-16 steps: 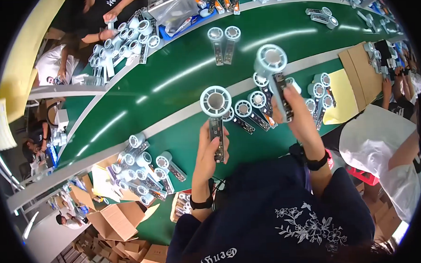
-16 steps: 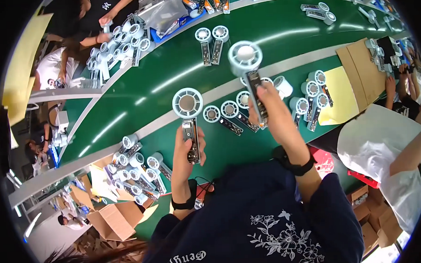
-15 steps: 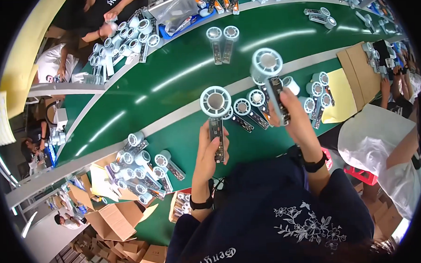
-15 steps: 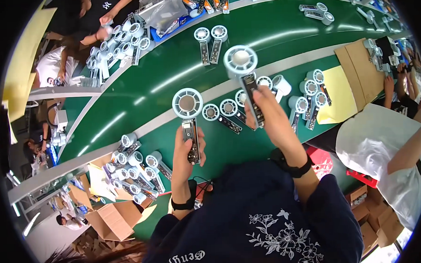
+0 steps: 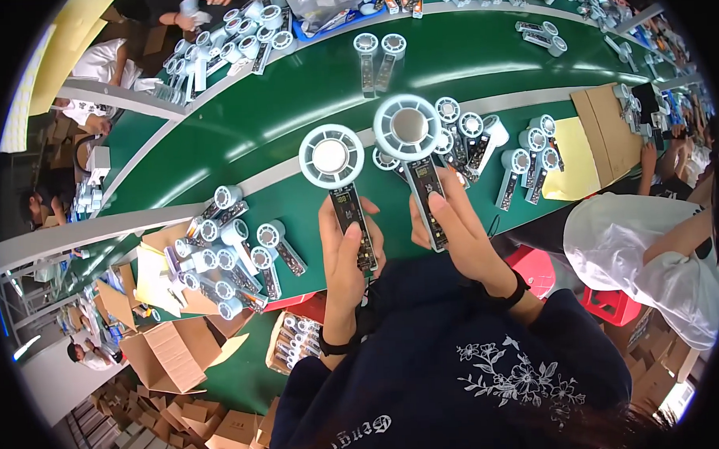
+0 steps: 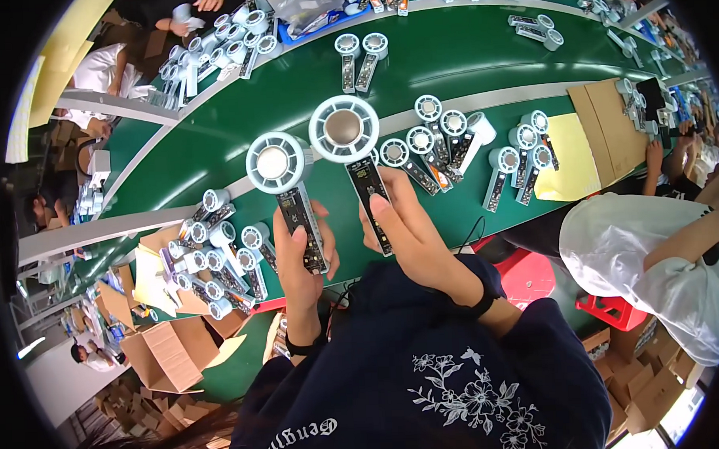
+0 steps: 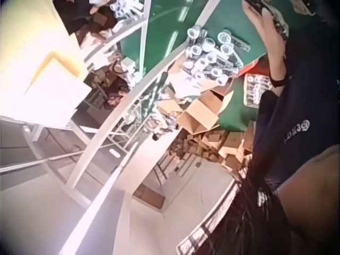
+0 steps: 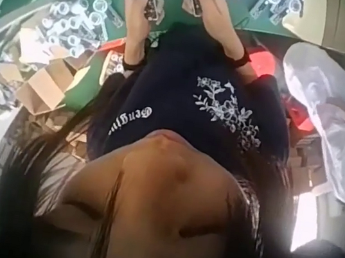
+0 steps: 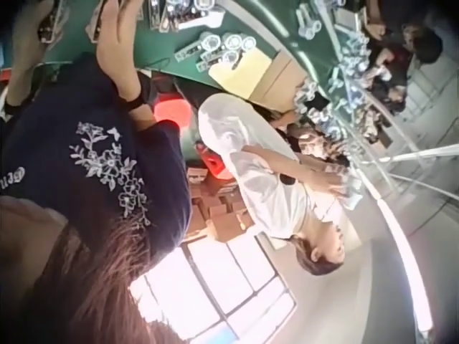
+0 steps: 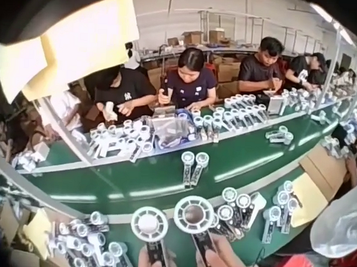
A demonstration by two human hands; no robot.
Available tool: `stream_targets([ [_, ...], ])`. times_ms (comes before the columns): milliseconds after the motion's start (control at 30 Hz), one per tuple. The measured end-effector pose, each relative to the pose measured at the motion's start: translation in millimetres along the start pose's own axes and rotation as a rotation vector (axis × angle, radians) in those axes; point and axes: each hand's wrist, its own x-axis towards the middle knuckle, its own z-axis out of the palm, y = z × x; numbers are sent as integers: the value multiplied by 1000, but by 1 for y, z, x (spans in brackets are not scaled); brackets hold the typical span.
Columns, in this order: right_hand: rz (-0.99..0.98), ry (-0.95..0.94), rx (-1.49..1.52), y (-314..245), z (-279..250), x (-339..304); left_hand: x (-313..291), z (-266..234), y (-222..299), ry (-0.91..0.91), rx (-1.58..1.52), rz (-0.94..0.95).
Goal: The person picks up handheld fans from an assembly line, presses buttons on the handles to test the fans and digital displays, and then places them back down. This process is repeated multiple times, sometimes testing two fans at once.
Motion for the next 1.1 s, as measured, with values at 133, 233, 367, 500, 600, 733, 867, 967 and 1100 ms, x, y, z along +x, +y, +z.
stream_targets([
  [133,12,-27,12,1,14,-6,-8,2,3,2,-60,28],
  [233,9,-30,8,1,19,-10,-11,4,6,11,-57,52],
  [367,-3,-23,-17,3,23,-12,-8,1,8,-10,-89,56],
  [500,-8,1,-21,2,25,-13,-3,-1,8,-30,-83,58],
  [600,-11,26,-21,4,27,-15,-1,0,8,-57,-94,40],
  [733,-95,103,-64,11,28,-17,4,1,8,-92,-105,-7],
  [867,-120,131,-2,12,30,-17,2,-3,8,-124,-111,-9],
  [967,-145,150,-36,13,37,-17,0,-9,10,-138,-109,-4],
  [1100,-133,177,-35,23,45,-21,-2,-16,11,-155,-96,-16],
])
